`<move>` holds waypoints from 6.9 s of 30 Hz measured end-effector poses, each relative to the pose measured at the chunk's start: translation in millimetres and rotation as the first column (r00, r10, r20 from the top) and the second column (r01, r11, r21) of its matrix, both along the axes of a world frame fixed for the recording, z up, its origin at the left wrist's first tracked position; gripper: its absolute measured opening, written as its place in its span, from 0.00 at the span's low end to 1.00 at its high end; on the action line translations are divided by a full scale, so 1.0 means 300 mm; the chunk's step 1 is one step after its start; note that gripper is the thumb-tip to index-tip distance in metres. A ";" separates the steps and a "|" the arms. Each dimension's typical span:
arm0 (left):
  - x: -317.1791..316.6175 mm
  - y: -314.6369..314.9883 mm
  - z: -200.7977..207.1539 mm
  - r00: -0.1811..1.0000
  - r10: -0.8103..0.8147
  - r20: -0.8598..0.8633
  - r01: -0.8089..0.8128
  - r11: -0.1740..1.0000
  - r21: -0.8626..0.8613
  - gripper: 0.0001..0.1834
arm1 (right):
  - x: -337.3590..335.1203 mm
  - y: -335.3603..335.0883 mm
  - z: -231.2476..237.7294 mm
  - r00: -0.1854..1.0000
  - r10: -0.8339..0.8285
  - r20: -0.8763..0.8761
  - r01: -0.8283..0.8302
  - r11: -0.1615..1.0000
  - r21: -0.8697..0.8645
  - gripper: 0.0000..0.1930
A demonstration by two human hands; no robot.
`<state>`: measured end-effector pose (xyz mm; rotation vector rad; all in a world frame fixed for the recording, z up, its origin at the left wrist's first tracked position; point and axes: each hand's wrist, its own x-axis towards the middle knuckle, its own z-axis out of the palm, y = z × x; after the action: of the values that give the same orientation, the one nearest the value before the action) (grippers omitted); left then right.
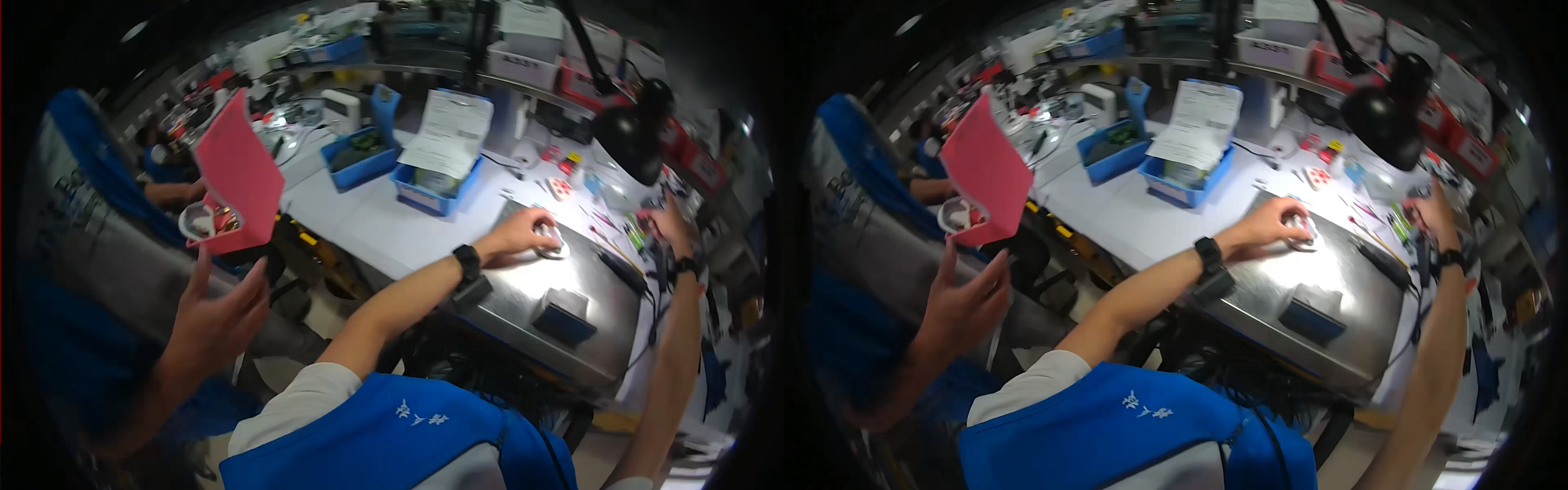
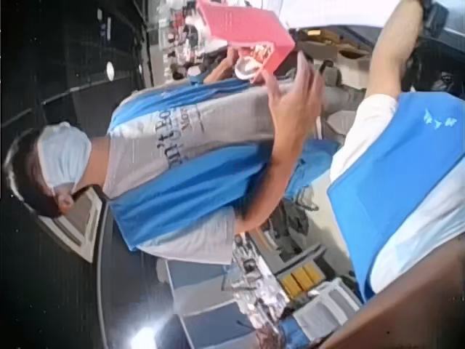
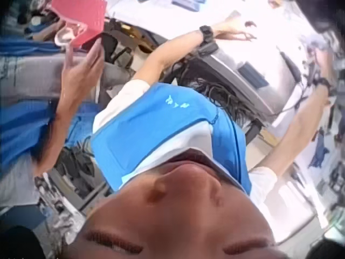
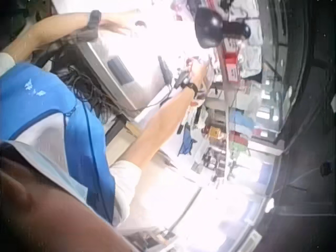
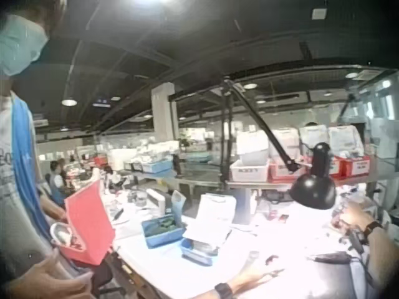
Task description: Polishing and fitting dental crowns onto molds using a handheld rotary tool in a laboratory setting.
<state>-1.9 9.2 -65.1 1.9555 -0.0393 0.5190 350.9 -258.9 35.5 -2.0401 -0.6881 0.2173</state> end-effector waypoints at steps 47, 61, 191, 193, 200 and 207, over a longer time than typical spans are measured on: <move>-0.083 -0.082 0.072 0.996 0.079 0.033 -0.085 0.895 0.439 0.39 | -0.705 0.204 -0.132 0.707 0.665 0.240 -0.671 0.738 -0.069 0.09; -0.078 -0.075 0.065 0.998 0.049 0.038 -0.060 0.931 0.359 0.41 | -0.724 0.237 -0.125 0.560 0.675 0.480 -0.706 0.693 -0.149 0.05; 0.012 -0.152 0.205 0.994 -0.052 -0.100 0.014 0.937 -0.350 0.13 | -0.556 0.093 -0.157 0.786 0.524 0.329 -0.553 0.833 -0.005 0.18; 0.004 -0.167 0.197 0.971 -0.196 -0.140 0.091 0.837 -0.539 0.14 | -0.534 0.017 -0.165 0.661 0.372 0.651 -0.412 0.906 -0.099 0.19; 0.055 -0.269 0.151 0.783 -0.571 -0.245 0.199 0.603 -0.772 0.12 | -0.518 -0.118 -0.234 0.628 0.356 0.692 -0.233 0.934 -0.270 0.17; 0.071 -0.281 0.149 0.751 -0.614 -0.244 0.225 0.584 -0.780 0.10 | -0.525 -0.194 -0.244 0.759 0.323 0.564 -0.338 0.938 -0.083 0.15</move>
<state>19.2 -75.2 -20.5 1.1618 0.0048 -0.3107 193.4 -317.1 -37.6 -1.9470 -1.4274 -0.2227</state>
